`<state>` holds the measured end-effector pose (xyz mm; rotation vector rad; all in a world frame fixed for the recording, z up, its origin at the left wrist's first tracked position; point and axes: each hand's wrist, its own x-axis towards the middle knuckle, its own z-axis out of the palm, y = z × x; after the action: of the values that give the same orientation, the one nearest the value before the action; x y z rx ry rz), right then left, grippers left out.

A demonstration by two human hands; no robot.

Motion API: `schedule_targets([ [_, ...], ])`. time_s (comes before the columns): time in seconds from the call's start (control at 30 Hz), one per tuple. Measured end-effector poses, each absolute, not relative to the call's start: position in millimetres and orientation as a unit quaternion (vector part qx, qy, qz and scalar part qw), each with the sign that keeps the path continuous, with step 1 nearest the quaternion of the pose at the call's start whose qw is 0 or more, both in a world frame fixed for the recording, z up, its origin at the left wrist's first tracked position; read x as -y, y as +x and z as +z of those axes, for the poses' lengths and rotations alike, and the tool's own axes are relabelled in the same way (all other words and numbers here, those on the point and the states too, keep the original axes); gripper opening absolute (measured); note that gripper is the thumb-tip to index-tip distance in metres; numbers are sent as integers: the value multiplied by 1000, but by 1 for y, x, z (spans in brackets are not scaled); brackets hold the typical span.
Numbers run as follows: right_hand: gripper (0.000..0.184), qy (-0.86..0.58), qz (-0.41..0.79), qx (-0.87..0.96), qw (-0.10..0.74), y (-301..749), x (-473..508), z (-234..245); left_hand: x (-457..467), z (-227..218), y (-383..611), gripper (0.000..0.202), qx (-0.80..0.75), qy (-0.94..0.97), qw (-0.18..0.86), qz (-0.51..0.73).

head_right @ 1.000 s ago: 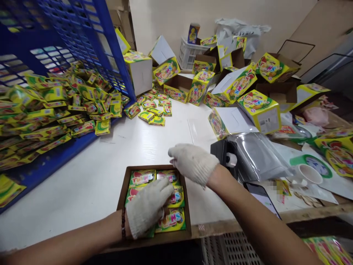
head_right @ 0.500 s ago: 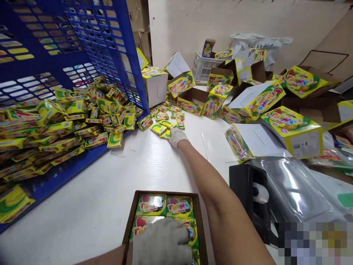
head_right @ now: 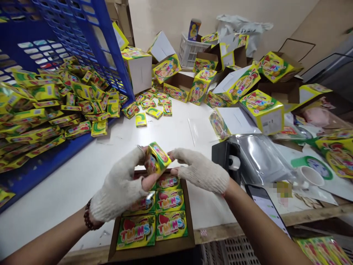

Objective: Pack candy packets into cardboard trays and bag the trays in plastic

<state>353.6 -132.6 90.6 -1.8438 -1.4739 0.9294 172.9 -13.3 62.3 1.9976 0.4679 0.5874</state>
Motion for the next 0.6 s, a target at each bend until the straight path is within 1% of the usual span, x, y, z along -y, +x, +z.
schedule_targets([
  [0.07,28,-744,318,513,288,361,154,90,24,59,169,23,-174,875,404,204],
  [0.1,27,-764,305,492,285,363,163,89,27,56,169,17,-158,897,371,179],
  [0.2,22,-799,237,490,255,361,177,81,29,45,177,26,-130,947,282,88],
  [0.27,17,-790,165,545,229,352,177,75,28,38,186,30,-119,968,215,45],
  [0.33,15,-751,89,633,167,339,172,70,28,33,193,27,-107,978,174,31],
  [0.4,12,-705,42,705,73,326,164,64,28,31,196,22,-95,979,177,33],
  [0.47,12,-682,23,731,-10,317,156,58,30,32,192,19,-105,976,187,41],
  [0.53,14,-679,23,731,-62,313,150,54,33,34,180,19,-141,975,167,49],
  [0.6,15,-674,22,733,-89,312,147,51,36,36,165,20,-165,978,124,18],
])
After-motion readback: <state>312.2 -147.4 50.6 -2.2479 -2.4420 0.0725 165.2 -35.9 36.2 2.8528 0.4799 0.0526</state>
